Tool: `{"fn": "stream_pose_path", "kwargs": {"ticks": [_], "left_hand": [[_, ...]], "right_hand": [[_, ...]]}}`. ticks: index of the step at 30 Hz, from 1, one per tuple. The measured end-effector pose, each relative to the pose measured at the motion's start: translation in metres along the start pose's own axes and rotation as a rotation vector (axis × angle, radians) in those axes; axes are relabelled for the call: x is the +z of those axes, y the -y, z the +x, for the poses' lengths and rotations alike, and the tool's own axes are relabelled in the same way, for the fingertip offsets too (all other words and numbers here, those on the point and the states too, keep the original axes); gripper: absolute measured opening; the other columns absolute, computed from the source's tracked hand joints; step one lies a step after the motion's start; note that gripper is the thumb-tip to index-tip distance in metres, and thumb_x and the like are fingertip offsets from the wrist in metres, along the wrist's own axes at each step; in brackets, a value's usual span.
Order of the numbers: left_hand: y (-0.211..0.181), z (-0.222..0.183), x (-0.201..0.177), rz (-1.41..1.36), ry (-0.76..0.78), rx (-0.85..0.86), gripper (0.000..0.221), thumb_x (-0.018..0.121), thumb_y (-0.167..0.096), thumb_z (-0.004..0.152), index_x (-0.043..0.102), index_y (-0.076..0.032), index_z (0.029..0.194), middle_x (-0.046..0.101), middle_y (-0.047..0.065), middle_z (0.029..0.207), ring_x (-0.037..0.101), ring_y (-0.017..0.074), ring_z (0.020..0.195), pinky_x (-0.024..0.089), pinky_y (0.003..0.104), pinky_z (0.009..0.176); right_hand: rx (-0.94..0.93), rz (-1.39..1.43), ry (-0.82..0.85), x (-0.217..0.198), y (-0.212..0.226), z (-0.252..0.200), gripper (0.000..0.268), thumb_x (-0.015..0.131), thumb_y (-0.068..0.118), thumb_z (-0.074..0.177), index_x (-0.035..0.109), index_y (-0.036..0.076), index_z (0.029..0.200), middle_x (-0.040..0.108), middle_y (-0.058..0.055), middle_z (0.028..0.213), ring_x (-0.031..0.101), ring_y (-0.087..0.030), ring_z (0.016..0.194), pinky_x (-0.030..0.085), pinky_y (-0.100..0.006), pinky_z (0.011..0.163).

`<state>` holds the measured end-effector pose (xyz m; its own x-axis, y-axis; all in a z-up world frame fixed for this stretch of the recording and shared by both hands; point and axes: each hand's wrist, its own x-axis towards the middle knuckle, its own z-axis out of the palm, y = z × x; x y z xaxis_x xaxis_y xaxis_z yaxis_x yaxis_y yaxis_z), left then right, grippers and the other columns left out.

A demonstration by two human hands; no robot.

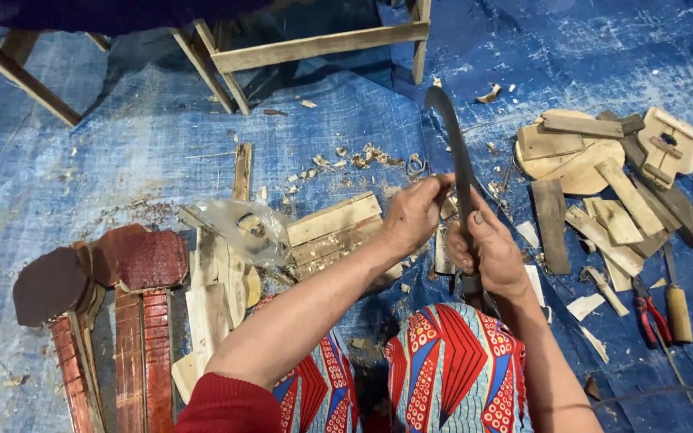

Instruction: Shaving a thin piece of wood using a curved blade to shape or smooth it.

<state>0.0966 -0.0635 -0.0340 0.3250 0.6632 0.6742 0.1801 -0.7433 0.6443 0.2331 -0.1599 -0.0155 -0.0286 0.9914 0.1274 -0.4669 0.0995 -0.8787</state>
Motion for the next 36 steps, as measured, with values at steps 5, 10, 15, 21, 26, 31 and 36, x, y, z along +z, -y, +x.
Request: {"fn": "stream_pose_path", "kwargs": {"ticks": [5,10,15,21,26,31,36], "left_hand": [[-0.008,0.003,-0.004,0.007,0.024,0.002,0.014,0.057,-0.005,0.101,0.068,-0.01,0.108,0.075,0.015,0.095,0.075,0.033,0.086,0.061,0.041,0.069],[-0.009,-0.001,-0.003,0.037,0.02,0.006,0.012,0.059,-0.008,0.1,0.068,-0.013,0.108,0.074,0.013,0.091,0.074,0.0336,0.084,0.06,0.042,0.066],[-0.005,-0.004,0.0,0.032,0.008,0.013,0.014,0.057,-0.008,0.101,0.067,-0.013,0.108,0.074,0.013,0.091,0.074,0.034,0.084,0.06,0.043,0.068],[0.007,-0.011,0.007,0.064,0.045,0.014,0.016,0.056,-0.01,0.1,0.065,-0.016,0.113,0.073,0.011,0.093,0.072,0.034,0.086,0.059,0.045,0.068],[0.013,-0.014,0.011,0.009,0.062,0.0,0.017,0.054,-0.007,0.101,0.066,-0.013,0.112,0.072,0.013,0.089,0.073,0.0336,0.08,0.061,0.043,0.066],[0.015,-0.017,0.014,0.026,0.053,0.002,0.017,0.055,-0.007,0.101,0.066,-0.014,0.112,0.071,0.012,0.088,0.073,0.0328,0.079,0.06,0.041,0.065],[-0.005,-0.01,0.002,0.057,0.066,0.03,0.022,0.053,-0.002,0.099,0.064,-0.012,0.115,0.071,0.012,0.088,0.073,0.0311,0.079,0.061,0.04,0.068]], "right_hand": [[-0.006,0.038,0.014,0.0,0.003,0.001,0.052,0.044,0.028,0.106,0.036,0.018,0.157,0.042,-0.008,0.056,0.043,-0.017,0.035,0.039,-0.025,0.029],[-0.016,0.034,-0.001,0.001,0.005,-0.002,0.051,0.043,0.027,0.107,0.037,0.019,0.157,0.043,-0.009,0.056,0.044,-0.018,0.035,0.039,-0.025,0.03],[-0.045,-0.007,-0.003,-0.002,-0.001,-0.005,0.053,0.043,0.027,0.107,0.035,0.016,0.158,0.044,-0.01,0.057,0.044,-0.018,0.035,0.04,-0.026,0.029],[-0.032,-0.043,0.009,-0.001,0.001,-0.006,0.056,0.043,0.027,0.106,0.032,0.015,0.16,0.045,-0.007,0.057,0.045,-0.015,0.036,0.039,-0.025,0.029],[-0.05,-0.023,0.013,-0.007,-0.004,-0.008,0.054,0.043,0.026,0.107,0.033,0.016,0.159,0.045,-0.009,0.058,0.045,-0.016,0.036,0.041,-0.026,0.03],[-0.057,-0.034,0.006,-0.004,-0.001,-0.011,0.053,0.042,0.025,0.107,0.034,0.015,0.158,0.045,-0.009,0.058,0.046,-0.016,0.037,0.041,-0.026,0.031],[-0.069,-0.01,0.012,-0.01,-0.008,-0.012,0.052,0.043,0.024,0.107,0.035,0.015,0.158,0.046,-0.011,0.058,0.047,-0.018,0.036,0.042,-0.026,0.03]]}}
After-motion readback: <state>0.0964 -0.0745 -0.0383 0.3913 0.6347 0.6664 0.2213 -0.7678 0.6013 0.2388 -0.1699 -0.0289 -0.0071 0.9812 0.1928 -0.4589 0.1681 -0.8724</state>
